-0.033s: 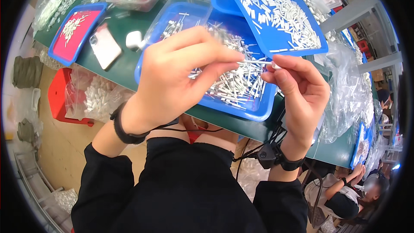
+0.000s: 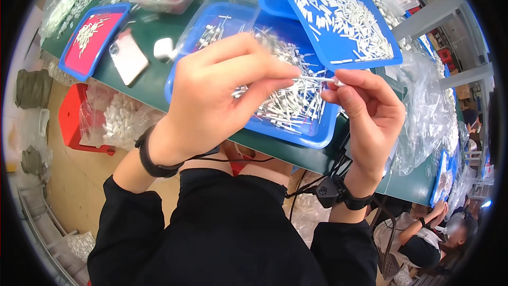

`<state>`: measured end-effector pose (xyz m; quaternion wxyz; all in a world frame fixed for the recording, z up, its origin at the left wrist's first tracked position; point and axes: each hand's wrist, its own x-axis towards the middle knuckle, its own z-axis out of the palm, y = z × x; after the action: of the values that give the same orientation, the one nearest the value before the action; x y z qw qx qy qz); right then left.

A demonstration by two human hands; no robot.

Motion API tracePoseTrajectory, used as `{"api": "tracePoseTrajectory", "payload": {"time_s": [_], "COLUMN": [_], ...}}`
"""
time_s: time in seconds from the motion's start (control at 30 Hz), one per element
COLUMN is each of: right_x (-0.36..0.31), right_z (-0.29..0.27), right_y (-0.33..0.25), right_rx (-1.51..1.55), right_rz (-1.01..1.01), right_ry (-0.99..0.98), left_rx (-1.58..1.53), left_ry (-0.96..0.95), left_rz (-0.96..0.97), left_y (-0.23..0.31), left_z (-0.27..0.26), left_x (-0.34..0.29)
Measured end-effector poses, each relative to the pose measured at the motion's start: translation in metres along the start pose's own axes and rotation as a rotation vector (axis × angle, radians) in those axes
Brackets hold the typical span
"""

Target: The person picks small white cylindrical components from a blue tray and inserts them into clear plastic tubes held in the other hand. They repeat this process, occasionally placing the filled tubes into a clear plastic container. The workspace includes multiple trays of components and plastic packaging.

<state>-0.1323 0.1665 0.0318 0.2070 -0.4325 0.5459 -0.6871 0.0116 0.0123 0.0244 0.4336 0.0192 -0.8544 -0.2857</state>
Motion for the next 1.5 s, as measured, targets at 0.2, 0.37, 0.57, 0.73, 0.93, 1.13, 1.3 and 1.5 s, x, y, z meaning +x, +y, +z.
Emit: {"api": "tracePoseTrajectory", "payload": {"time_s": [0.2, 0.37, 0.57, 0.73, 0.93, 1.13, 1.3, 1.5], "right_x": [-0.005, -0.008, -0.009, -0.010, -0.014, -0.012, -0.011, -0.013], "right_z": [-0.007, -0.009, -0.013, -0.011, -0.008, 0.003, 0.000, 0.000], "right_y": [-0.003, -0.004, -0.003, -0.002, -0.001, 0.003, 0.006, 0.008], "right_rx": [-0.036, -0.040, -0.047, -0.066, -0.282, -0.866, -0.853, -0.789], "right_rz": [0.006, 0.024, 0.064, 0.046, -0.056, -0.385, -0.466, -0.482], "right_ry": [-0.044, -0.092, -0.095, -0.093, -0.122, -0.008, -0.047, -0.079], "left_rx": [-0.005, 0.002, -0.004, 0.054, 0.079, -0.212, -0.237, -0.203], "left_ry": [-0.025, -0.056, -0.040, -0.050, -0.117, -0.079, -0.118, -0.133], "left_rz": [0.032, 0.049, 0.054, 0.095, 0.177, -0.100, -0.149, -0.074], "left_y": [0.002, 0.003, 0.003, 0.002, 0.005, 0.005, 0.004, 0.006], "left_z": [0.002, 0.002, 0.001, 0.003, 0.007, 0.020, 0.018, 0.017], "left_x": [-0.005, -0.008, -0.009, -0.008, -0.011, -0.010, -0.013, -0.011]}}
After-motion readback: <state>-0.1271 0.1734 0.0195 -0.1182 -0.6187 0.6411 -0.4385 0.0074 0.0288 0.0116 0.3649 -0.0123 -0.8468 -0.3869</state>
